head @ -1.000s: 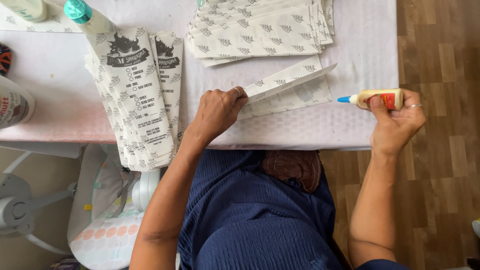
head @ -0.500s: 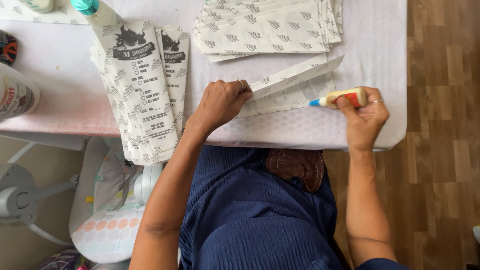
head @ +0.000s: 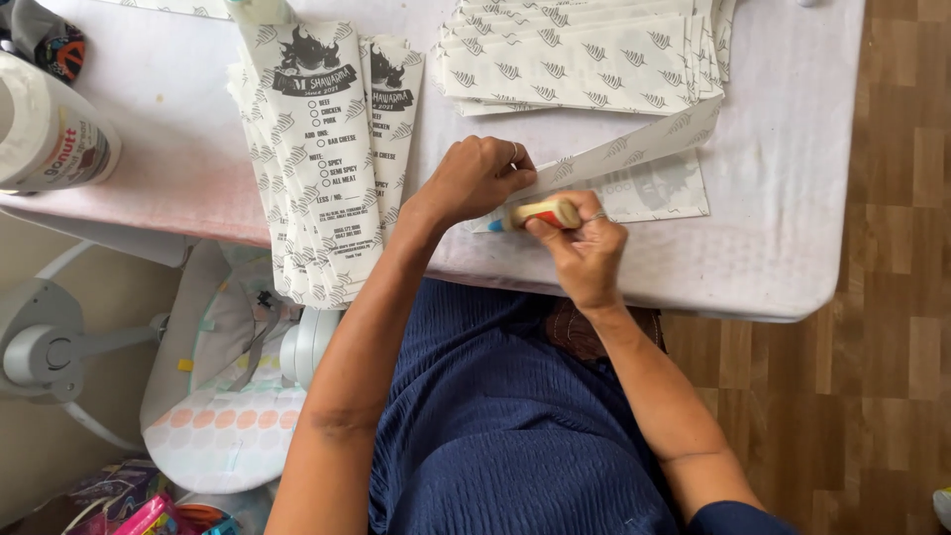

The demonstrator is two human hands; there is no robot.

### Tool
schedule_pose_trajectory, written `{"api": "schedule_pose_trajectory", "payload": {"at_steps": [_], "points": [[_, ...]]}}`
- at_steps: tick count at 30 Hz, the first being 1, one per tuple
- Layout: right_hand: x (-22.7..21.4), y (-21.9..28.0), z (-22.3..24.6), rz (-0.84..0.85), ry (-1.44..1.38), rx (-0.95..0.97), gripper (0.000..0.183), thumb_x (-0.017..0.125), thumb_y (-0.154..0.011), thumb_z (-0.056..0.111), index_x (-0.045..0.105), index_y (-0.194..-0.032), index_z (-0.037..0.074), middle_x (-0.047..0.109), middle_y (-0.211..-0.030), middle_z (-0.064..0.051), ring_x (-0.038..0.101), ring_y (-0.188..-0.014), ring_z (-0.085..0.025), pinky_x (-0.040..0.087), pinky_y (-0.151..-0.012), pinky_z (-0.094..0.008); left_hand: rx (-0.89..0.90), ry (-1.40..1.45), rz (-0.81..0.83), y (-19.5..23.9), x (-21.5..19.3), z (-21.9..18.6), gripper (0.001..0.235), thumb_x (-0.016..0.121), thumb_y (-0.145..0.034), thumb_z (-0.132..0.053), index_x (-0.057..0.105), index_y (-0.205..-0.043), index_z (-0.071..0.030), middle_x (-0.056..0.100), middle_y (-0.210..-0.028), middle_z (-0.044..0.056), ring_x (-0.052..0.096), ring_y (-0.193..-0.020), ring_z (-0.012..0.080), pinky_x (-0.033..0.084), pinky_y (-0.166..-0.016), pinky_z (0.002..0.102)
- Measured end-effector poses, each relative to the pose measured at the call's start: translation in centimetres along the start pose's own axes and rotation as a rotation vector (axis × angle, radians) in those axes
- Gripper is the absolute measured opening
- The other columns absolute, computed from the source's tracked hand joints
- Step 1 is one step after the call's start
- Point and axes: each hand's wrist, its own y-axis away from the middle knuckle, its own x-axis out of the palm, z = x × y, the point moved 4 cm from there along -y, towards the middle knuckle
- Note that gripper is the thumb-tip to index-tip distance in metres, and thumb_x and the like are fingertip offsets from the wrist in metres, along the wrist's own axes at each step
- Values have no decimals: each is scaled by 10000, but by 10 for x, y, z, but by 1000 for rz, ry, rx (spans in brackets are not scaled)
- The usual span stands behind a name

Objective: Folding and gluing paper templates to assemble paper bags on a workspace table.

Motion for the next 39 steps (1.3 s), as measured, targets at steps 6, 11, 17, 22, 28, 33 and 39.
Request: {"api": "schedule_pose_trajectory", "payload": {"at_steps": [6,11,17,22,28,33,39], "points": [[-22,-2,3,-109,-200,119,223,815,-894,27,656,-1049,35,726,-867,-134,731,-789,-184,635,-742,-336,13,-66,26,9,2,-3,211,691,-906,-353,774,-988,-177,775,-775,87,739,-824,412,568,-803,537],[-130,-11,-7,-271,-179,129,337,769,-976,118,553,-1223,39,635,-1002,-76,716,-892,-167,641,-826,-302,164,-205,-18,49,3,-41,343,709,-921,-399,759,-1170,-169,769,-1071,131,713,-1031,393,572,-840,548],[-227,-4,-10,-224,344,513,263,693,-1074,155,503,-1248,103,674,-970,-97,667,-812,-136,554,-655,-290,347,-404,-43,75,32,-34,490,712,-943,-382,642,-1382,-176,551,-1487,147,525,-1375,354,575,-897,477],[-220,-13,17,-4,1161,436,584,688,-1013,360,619,-1511,64,552,-1210,-212,597,-1087,-429,458,-909,-552,384,-392,-31,81,39,-29,540,700,-957,-372,592,-1442,-159,449,-1550,236,432,-1438,423,449,-1134,494],[-87,5,23,139,1127,-305,482,815,-936,201,708,-1354,-14,507,-1431,-249,471,-1361,-482,318,-1185,-599,394,-354,-139,80,50,-16,527,719,-927,-414,632,-1426,-270,533,-1524,173,455,-1431,394,380,-1190,483],[-51,20,25,560,1130,-234,901,316,-972,715,383,-1602,73,341,-1669,-153,96,-1547,-473,85,-1203,-716,390,-422,-134,88,49,-17,521,578,-1034,-435,526,-1523,-265,413,-1623,133,351,-1506,353,269,-1242,500],[-143,9,27,377,1266,-207,871,413,-1066,617,462,-1587,-80,474,-1607,-302,244,-1497,-601,51,-1175,-776,117,-636,-3,126,37,-13,692,330,-1075,-518,290,-1628,-103,248,-1691,154,191,-1565,317,34,-1274,521]]}}
